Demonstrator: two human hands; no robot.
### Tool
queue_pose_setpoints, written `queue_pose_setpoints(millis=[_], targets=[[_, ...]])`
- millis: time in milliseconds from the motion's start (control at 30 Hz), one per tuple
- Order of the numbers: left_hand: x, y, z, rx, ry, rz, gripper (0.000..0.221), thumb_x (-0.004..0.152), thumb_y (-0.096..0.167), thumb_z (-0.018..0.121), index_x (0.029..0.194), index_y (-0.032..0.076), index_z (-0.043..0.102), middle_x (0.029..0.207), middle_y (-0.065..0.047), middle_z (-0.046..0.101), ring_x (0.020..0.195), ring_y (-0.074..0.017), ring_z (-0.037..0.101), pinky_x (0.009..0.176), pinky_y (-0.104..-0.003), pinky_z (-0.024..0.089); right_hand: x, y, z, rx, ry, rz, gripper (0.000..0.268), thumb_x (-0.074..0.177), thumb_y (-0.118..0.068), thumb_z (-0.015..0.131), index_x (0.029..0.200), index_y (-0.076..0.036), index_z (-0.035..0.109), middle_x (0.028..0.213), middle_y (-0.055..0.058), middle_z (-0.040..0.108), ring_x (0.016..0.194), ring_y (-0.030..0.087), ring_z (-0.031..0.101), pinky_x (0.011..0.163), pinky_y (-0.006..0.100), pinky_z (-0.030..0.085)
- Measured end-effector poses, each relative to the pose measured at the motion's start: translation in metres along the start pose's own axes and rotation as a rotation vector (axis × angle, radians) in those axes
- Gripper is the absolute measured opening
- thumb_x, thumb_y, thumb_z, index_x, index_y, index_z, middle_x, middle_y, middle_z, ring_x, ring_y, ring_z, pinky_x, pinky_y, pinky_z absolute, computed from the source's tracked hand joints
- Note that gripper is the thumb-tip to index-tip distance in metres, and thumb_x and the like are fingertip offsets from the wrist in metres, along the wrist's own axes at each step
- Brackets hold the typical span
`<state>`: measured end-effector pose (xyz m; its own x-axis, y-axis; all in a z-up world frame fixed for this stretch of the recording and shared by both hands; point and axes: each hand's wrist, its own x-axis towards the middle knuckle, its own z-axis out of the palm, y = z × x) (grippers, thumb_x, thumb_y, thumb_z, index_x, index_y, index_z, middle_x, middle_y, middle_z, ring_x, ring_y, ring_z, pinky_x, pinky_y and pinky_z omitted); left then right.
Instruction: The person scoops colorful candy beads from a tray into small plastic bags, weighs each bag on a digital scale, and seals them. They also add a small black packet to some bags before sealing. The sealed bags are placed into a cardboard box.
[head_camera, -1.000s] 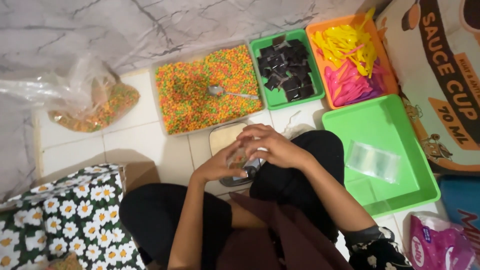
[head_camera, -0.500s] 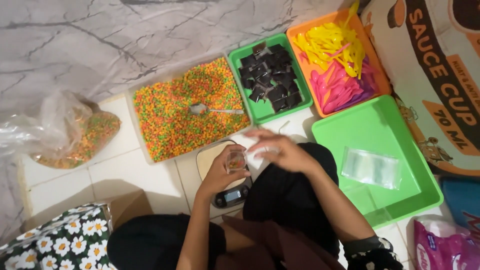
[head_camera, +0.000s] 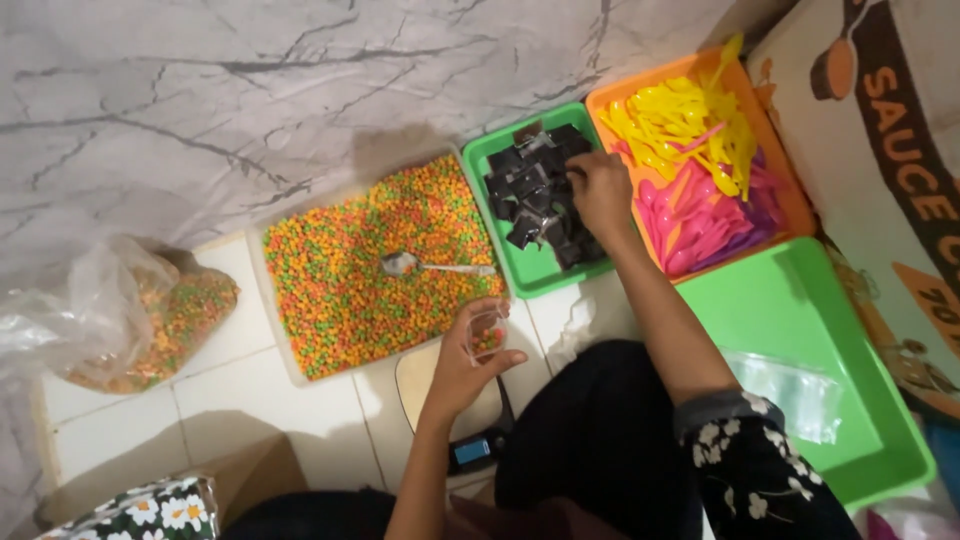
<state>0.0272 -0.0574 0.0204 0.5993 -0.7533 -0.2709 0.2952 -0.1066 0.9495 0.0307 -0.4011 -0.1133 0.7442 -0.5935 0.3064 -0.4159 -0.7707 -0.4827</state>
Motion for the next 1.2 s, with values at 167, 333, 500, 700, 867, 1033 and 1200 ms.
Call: queue_pose_setpoints(millis=[167, 333, 500, 700, 867, 1033, 1200], targets=[[0.027, 0.004, 0.006, -0.001, 0.007, -0.004, 0.079, 0.072, 0.023, 0.094, 0.138, 0.007, 0.053, 0.127, -0.016, 0.060, 0.128, -0.0299, 0.051, 0.101, -0.054, 0.050, 0.041, -0.015, 0.021, -0.246, -0.057, -0.087, 0.024, 0.087, -0.017, 0.079, 0.111, -0.014, 0.075, 0.105, 0.009, 0.066, 0.104, 0.031, 0.055, 0.087, 0.042, 0.044], [0.051, -0.001, 0.015, -0.038, -0.030, -0.013, 0.077, 0.073, 0.021, 0.093, 0.138, 0.007, 0.054, 0.128, -0.018, 0.060, 0.132, -0.0356, 0.049, 0.102, -0.060, 0.047, 0.055, 0.003, 0.057, -0.352, -0.079, -0.113, 0.034, 0.084, -0.025, 0.081, 0.115, -0.015, 0.072, 0.110, 0.009, 0.066, 0.108, 0.032, 0.053, 0.090, 0.045, 0.043], [0.066, -0.012, 0.023, -0.050, -0.058, 0.001, 0.079, 0.074, 0.018, 0.093, 0.140, 0.008, 0.052, 0.130, -0.023, 0.060, 0.129, -0.0355, 0.052, 0.097, -0.054, 0.052, 0.066, 0.031, 0.080, -0.313, 0.004, -0.215, 0.011, 0.089, -0.024, 0.074, 0.092, -0.013, 0.075, 0.097, 0.008, 0.068, 0.100, 0.029, 0.058, 0.084, 0.040, 0.044], [0.064, -0.016, 0.016, -0.058, -0.051, -0.017, 0.079, 0.073, 0.017, 0.093, 0.141, 0.010, 0.053, 0.129, -0.019, 0.061, 0.115, -0.0264, 0.060, 0.090, -0.041, 0.058, 0.050, -0.001, 0.007, 0.392, -0.061, 0.026, 0.010, 0.097, -0.026, 0.077, 0.104, -0.020, 0.076, 0.092, 0.006, 0.073, 0.092, 0.031, 0.067, 0.081, 0.041, 0.054], [0.047, -0.017, 0.020, -0.237, -0.112, -0.008, 0.083, 0.072, 0.013, 0.092, 0.144, 0.007, 0.052, 0.127, -0.016, 0.063, 0.061, -0.0056, 0.058, 0.041, -0.017, 0.049, -0.005, -0.080, -0.113, 0.908, -0.212, 0.121, 0.013, 0.096, -0.013, 0.076, 0.107, -0.007, 0.073, 0.077, 0.008, 0.069, 0.073, 0.016, 0.066, 0.069, 0.026, 0.054], [0.011, -0.005, 0.019, -0.154, -0.195, 0.155, 0.089, 0.064, 0.029, 0.096, 0.141, 0.006, 0.058, 0.121, -0.013, 0.068, 0.090, -0.0122, 0.064, 0.064, -0.024, 0.057, -0.065, -0.142, -0.191, 1.130, -0.349, 0.097, 0.015, 0.092, 0.001, 0.072, 0.106, 0.005, 0.070, 0.080, 0.016, 0.072, 0.070, 0.020, 0.072, 0.063, 0.028, 0.060], [-0.033, -0.023, 0.012, -0.269, -0.351, 0.215, 0.094, 0.059, 0.038, 0.097, 0.140, 0.006, 0.061, 0.128, -0.013, 0.069, 0.111, -0.0170, 0.063, 0.096, -0.039, 0.054, -0.115, -0.190, -0.226, 1.157, -0.497, 0.020, 0.014, 0.091, 0.004, 0.069, 0.105, 0.007, 0.070, 0.077, 0.015, 0.073, 0.069, 0.018, 0.072, 0.066, 0.030, 0.061]])
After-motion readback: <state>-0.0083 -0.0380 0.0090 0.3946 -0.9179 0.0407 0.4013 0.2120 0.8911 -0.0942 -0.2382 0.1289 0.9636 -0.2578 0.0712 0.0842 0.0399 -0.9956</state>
